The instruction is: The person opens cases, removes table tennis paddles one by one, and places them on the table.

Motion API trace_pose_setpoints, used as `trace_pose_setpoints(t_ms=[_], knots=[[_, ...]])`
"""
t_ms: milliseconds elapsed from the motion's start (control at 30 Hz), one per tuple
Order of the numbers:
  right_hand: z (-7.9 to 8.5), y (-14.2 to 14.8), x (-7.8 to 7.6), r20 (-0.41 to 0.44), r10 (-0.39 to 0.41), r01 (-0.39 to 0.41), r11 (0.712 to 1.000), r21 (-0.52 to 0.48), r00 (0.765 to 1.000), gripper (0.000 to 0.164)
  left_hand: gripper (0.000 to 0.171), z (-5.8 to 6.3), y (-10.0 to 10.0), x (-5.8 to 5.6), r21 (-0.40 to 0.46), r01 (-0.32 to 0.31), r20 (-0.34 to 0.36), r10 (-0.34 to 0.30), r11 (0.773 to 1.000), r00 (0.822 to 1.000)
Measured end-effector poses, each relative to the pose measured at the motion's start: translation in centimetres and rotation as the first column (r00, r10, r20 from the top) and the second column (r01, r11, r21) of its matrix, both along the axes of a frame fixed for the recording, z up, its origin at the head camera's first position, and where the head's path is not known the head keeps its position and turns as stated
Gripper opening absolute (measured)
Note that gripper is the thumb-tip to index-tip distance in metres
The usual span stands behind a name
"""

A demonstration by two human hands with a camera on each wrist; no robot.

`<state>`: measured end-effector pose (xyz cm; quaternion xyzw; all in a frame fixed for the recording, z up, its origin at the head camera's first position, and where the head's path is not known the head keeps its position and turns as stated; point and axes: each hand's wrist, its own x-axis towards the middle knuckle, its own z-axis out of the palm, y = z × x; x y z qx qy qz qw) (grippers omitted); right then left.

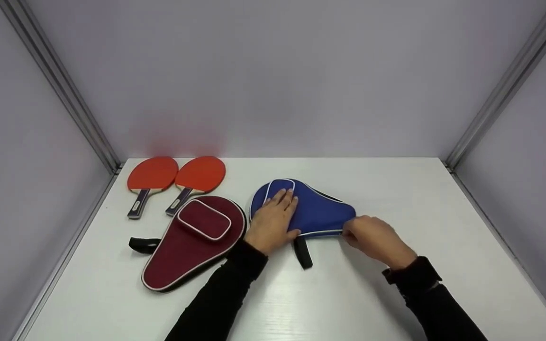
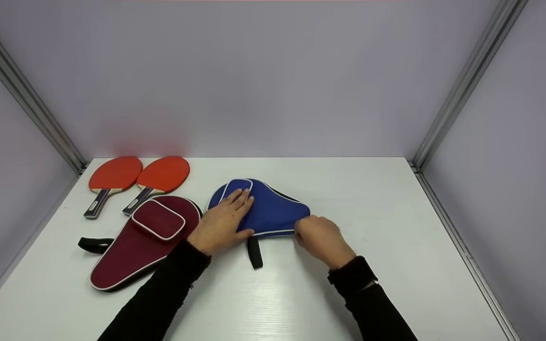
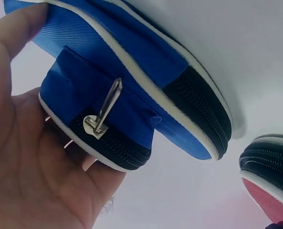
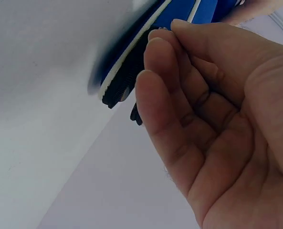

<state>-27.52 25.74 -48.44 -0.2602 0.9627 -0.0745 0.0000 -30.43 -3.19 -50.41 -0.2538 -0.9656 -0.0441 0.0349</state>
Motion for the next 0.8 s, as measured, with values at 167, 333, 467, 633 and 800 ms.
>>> trace_pose_setpoints(t_ms=[167,333,467,633,800], knots=[[0.3,0.2,0.0,0.036,-0.029,0.03,0.999,-0.035,0.999,0.013,0.082,0.2,0.0,0.2,-0.036,0.027,-0.028,-0.028,0.999,0.999],[0.9,1.0,-0.4,0.077,-0.065,0.076,0.986,-0.148,0.995,0.018,0.077,0.3,0.1,0.6,-0.082,0.04,-0.053,-0.044,0.996,0.998],[1.4,1.8,-0.8,0.041,-0.111,0.118,0.967,-0.227,0.993,0.018,0.084,0.4,0.5,0.9,-0.135,0.046,-0.041,-0.052,0.99,0.998],[1.2,2.5,-1.2,0.036,-0.158,0.162,0.954,-0.252,0.987,0.013,0.09,0.8,1.2,1.6,-0.213,0.111,-0.022,-0.118,0.971,0.993],[0.5,2.8,-1.6,0.064,-0.152,0.163,0.96,-0.23,0.986,0.019,0.09,1.1,1.8,2.3,-0.299,0.217,-0.033,-0.237,0.929,0.971]])
